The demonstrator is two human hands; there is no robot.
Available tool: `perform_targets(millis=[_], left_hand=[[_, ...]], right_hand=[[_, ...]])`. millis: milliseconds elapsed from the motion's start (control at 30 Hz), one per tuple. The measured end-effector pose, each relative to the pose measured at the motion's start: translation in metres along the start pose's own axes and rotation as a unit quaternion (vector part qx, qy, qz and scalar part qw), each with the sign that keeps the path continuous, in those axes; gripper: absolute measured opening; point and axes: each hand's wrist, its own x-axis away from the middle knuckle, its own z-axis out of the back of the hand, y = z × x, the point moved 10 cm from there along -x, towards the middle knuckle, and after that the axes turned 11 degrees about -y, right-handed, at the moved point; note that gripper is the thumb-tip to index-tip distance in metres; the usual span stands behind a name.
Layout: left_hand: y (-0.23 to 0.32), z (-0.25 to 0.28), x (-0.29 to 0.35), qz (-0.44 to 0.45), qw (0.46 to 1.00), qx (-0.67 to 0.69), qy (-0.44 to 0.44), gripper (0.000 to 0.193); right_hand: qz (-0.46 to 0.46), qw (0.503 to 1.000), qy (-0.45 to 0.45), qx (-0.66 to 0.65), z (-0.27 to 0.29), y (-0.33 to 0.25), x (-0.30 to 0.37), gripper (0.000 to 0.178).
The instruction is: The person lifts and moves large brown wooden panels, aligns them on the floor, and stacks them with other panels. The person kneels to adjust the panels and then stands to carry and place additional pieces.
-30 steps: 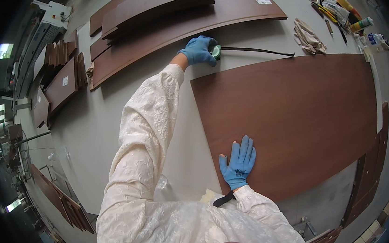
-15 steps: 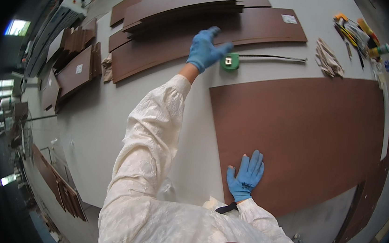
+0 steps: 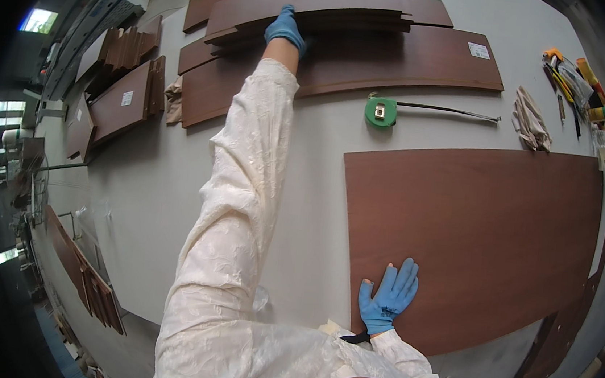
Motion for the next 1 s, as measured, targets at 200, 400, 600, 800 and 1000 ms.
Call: perform_targets(millis=[200, 400, 600, 800, 1000], left_hand=[[0.009, -0.001, 0.029, -0.034, 0.991, 0.128, 0.026, 0.056], [0.01, 0.0, 0.032, -0.042, 0.976, 0.212, -0.007, 0.047], [-0.005, 0.031, 0.048, -0.098, 0.947, 0.287, -0.104, 0.036], [-0.039, 0.098, 0.095, -0.117, 0.951, 0.257, -0.125, 0.031], [-0.076, 0.137, 0.094, -0.045, 0.954, 0.295, -0.033, 0.027]], right_hand=[[0.001, 1.0, -0.005, 0.005, -0.003, 0.001, -0.001, 0.055], [-0.003, 1.0, -0.008, 0.009, -0.004, 0.0, 0.0, 0.054], [-0.012, 1.0, -0.021, 0.013, -0.009, 0.001, 0.001, 0.054], [0.001, 1.0, -0.02, 0.009, -0.008, -0.002, 0.002, 0.058], [-0.001, 0.999, -0.032, 0.015, -0.006, -0.004, 0.001, 0.056]])
